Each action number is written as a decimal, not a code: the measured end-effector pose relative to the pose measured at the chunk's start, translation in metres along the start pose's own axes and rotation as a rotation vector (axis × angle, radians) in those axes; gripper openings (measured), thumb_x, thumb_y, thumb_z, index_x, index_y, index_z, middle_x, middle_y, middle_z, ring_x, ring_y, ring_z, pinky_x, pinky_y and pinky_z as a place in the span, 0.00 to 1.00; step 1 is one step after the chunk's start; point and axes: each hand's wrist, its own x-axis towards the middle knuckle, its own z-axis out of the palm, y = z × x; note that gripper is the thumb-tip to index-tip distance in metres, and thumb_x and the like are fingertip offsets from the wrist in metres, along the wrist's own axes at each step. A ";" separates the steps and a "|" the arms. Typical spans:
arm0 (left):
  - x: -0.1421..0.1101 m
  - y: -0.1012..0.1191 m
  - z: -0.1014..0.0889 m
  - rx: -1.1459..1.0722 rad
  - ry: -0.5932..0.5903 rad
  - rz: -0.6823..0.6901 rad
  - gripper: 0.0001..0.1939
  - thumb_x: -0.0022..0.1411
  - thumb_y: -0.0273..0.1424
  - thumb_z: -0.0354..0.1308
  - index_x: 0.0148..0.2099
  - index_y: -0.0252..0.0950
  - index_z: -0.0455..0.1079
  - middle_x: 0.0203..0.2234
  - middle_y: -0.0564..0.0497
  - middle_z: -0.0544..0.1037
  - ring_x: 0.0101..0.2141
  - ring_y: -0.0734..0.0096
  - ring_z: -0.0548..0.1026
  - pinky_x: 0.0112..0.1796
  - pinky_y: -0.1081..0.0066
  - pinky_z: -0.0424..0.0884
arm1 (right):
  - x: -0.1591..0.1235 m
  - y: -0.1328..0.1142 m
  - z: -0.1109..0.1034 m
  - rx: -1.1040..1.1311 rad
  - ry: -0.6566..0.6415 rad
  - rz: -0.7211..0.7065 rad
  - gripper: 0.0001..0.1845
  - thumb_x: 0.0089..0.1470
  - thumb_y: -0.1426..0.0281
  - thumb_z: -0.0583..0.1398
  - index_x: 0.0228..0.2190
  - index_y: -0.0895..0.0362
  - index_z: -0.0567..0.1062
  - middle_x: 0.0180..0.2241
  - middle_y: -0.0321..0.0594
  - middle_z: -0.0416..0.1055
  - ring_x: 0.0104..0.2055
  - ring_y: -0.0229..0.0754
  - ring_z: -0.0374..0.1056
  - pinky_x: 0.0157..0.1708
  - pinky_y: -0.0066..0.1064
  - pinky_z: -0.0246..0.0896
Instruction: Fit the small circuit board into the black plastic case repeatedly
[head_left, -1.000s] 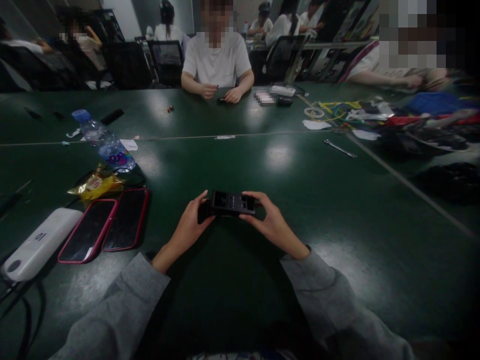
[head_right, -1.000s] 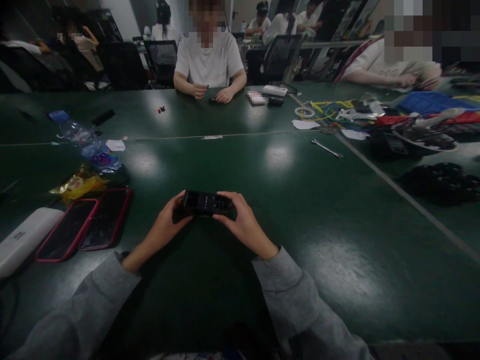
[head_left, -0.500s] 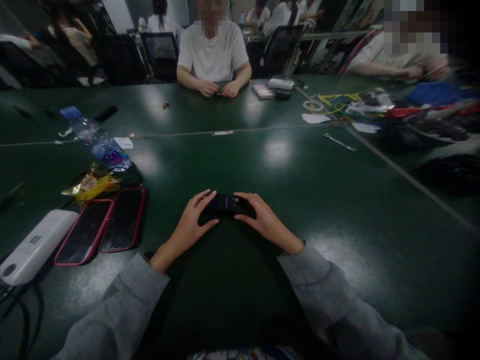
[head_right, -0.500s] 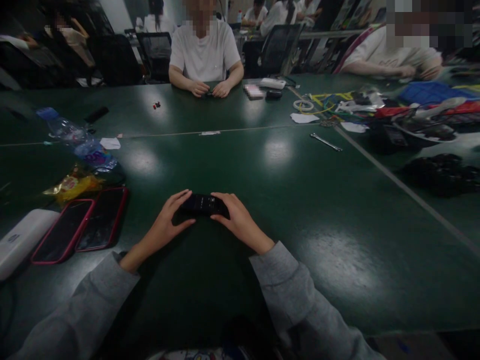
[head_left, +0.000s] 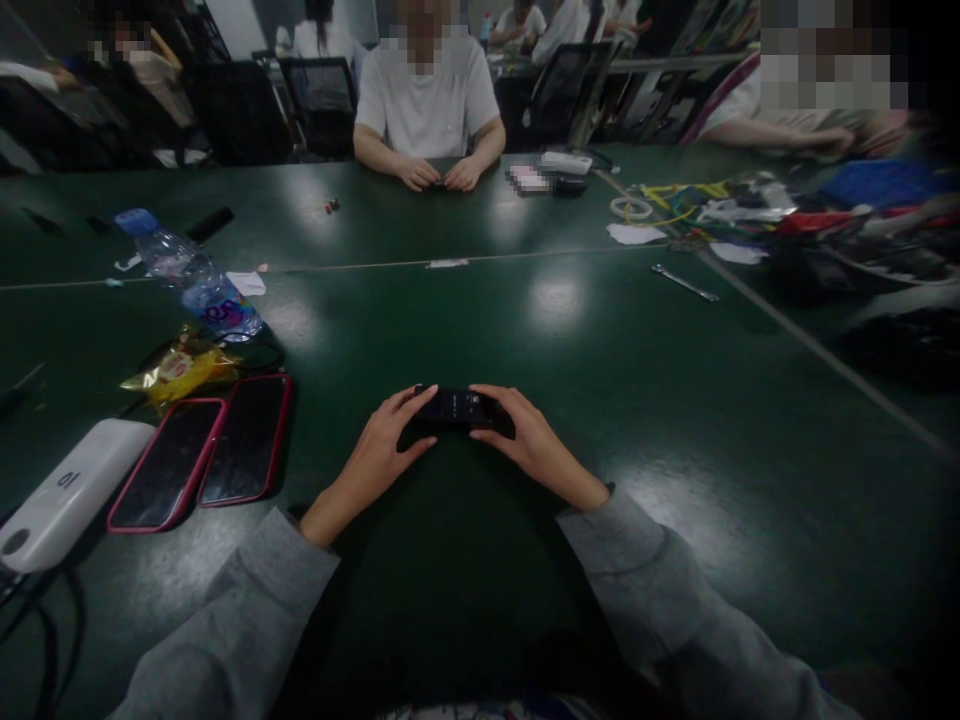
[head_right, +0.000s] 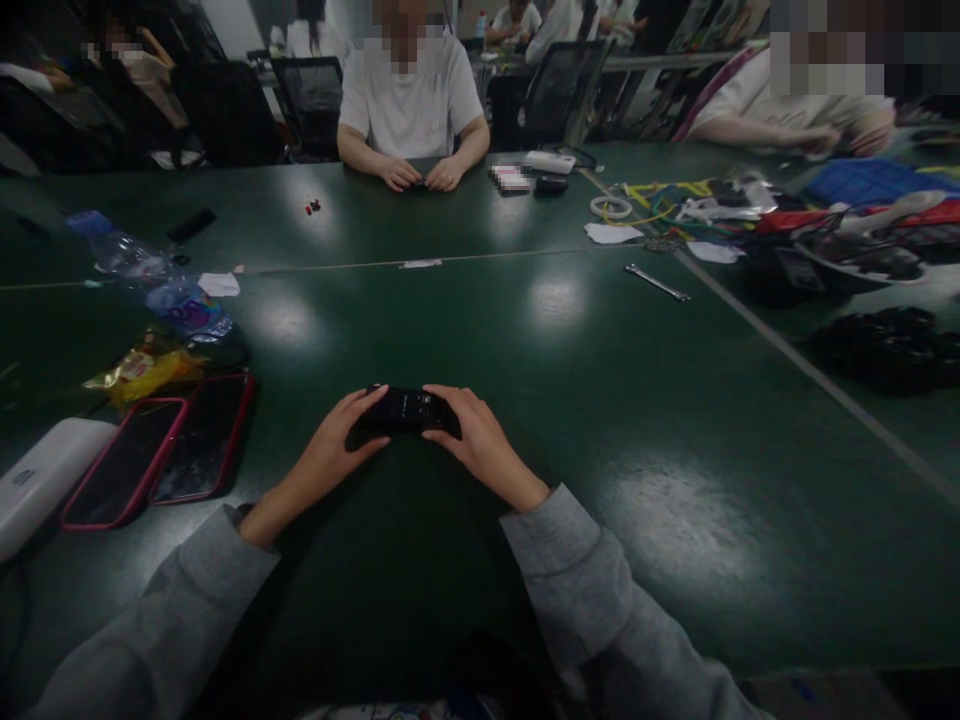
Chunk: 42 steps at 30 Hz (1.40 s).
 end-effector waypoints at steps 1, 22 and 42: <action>0.000 0.000 0.000 0.001 0.006 0.007 0.37 0.63 0.33 0.60 0.69 0.53 0.46 0.63 0.45 0.59 0.61 0.53 0.61 0.57 0.47 0.62 | -0.001 0.000 0.000 0.007 0.003 -0.003 0.30 0.56 0.66 0.62 0.58 0.45 0.61 0.52 0.42 0.68 0.53 0.51 0.66 0.52 0.52 0.64; 0.001 -0.006 -0.001 -0.110 0.086 -0.048 0.37 0.62 0.29 0.60 0.68 0.47 0.47 0.56 0.45 0.68 0.55 0.57 0.69 0.56 0.48 0.65 | 0.007 0.013 -0.024 0.364 0.285 0.063 0.28 0.54 0.62 0.64 0.55 0.47 0.64 0.54 0.42 0.66 0.57 0.50 0.64 0.55 0.48 0.63; -0.001 -0.007 -0.004 -0.251 0.120 -0.065 0.36 0.62 0.29 0.60 0.68 0.47 0.49 0.54 0.45 0.71 0.54 0.58 0.70 0.56 0.47 0.65 | 0.000 0.082 -0.048 -0.225 0.685 0.342 0.28 0.47 0.63 0.64 0.51 0.56 0.69 0.44 0.49 0.71 0.44 0.52 0.65 0.46 0.49 0.62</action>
